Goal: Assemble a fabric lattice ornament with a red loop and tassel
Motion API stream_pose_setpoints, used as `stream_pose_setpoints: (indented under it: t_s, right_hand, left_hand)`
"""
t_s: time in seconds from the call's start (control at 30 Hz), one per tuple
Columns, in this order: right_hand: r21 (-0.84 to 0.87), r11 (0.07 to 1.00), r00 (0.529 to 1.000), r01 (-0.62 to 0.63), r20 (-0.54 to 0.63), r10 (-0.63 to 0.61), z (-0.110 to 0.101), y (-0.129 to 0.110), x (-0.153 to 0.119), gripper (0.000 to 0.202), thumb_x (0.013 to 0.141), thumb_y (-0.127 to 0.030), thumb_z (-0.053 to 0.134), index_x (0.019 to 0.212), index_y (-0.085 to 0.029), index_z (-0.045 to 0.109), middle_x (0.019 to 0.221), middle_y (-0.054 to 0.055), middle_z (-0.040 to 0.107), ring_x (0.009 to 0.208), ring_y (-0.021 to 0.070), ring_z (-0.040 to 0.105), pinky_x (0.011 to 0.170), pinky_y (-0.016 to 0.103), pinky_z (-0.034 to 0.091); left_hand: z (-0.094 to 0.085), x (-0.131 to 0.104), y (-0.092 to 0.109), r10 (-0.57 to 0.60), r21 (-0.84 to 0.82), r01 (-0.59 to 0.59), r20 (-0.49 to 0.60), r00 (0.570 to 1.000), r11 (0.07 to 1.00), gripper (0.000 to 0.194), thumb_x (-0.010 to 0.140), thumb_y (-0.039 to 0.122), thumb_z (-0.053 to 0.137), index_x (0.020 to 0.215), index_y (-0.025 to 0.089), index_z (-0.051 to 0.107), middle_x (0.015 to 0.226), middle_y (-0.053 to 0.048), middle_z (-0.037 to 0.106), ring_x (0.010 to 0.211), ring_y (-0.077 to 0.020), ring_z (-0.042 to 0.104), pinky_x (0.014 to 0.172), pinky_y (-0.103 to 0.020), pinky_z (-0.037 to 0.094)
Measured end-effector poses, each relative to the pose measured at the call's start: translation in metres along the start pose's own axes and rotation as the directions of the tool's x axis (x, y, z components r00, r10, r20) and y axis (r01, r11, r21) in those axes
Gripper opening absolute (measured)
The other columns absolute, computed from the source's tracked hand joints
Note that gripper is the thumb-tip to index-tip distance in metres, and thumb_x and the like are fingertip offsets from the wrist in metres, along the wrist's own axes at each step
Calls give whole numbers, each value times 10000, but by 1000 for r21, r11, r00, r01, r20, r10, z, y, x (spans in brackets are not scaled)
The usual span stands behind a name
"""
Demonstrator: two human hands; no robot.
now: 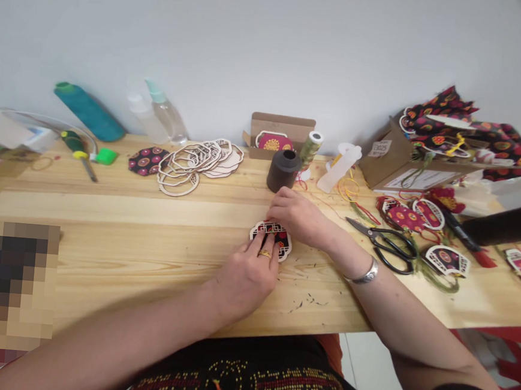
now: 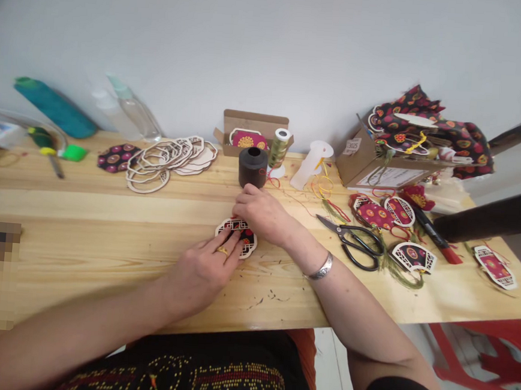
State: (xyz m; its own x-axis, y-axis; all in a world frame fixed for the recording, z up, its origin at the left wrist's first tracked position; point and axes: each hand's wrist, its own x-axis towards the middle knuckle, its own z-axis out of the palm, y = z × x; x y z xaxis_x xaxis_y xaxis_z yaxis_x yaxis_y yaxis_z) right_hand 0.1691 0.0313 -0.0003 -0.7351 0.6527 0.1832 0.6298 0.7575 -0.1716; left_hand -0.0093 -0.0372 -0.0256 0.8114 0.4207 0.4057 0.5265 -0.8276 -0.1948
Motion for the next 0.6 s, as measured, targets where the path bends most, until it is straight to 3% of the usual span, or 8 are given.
stream_pose_setpoints:
  t_s: [0.23, 0.6]
  right_hand:
    - [18, 1000, 1000, 5, -11, -5, 3, 3, 1, 271, 933, -177, 443, 793, -137, 671, 783, 94, 637, 778, 189, 445, 721, 320, 421]
    - [221, 974, 997, -53, -50, 65, 1, 0, -1, 235, 912, -142, 488, 783, -125, 684, 731, 71, 626, 779, 177, 473, 706, 283, 429]
  left_hand:
    - [-2, 1, 0, -4, -9, 4, 7, 1000, 1000, 270, 837, 77, 534, 1055, -17, 660, 1098, -276, 664, 1040, -362, 639, 723, -418, 592]
    - [-2, 1, 0, -3, 6, 3, 18, 1000, 1000, 260, 838, 75, 535, 1046, -17, 661, 1092, -276, 666, 1037, -356, 642, 721, -413, 591]
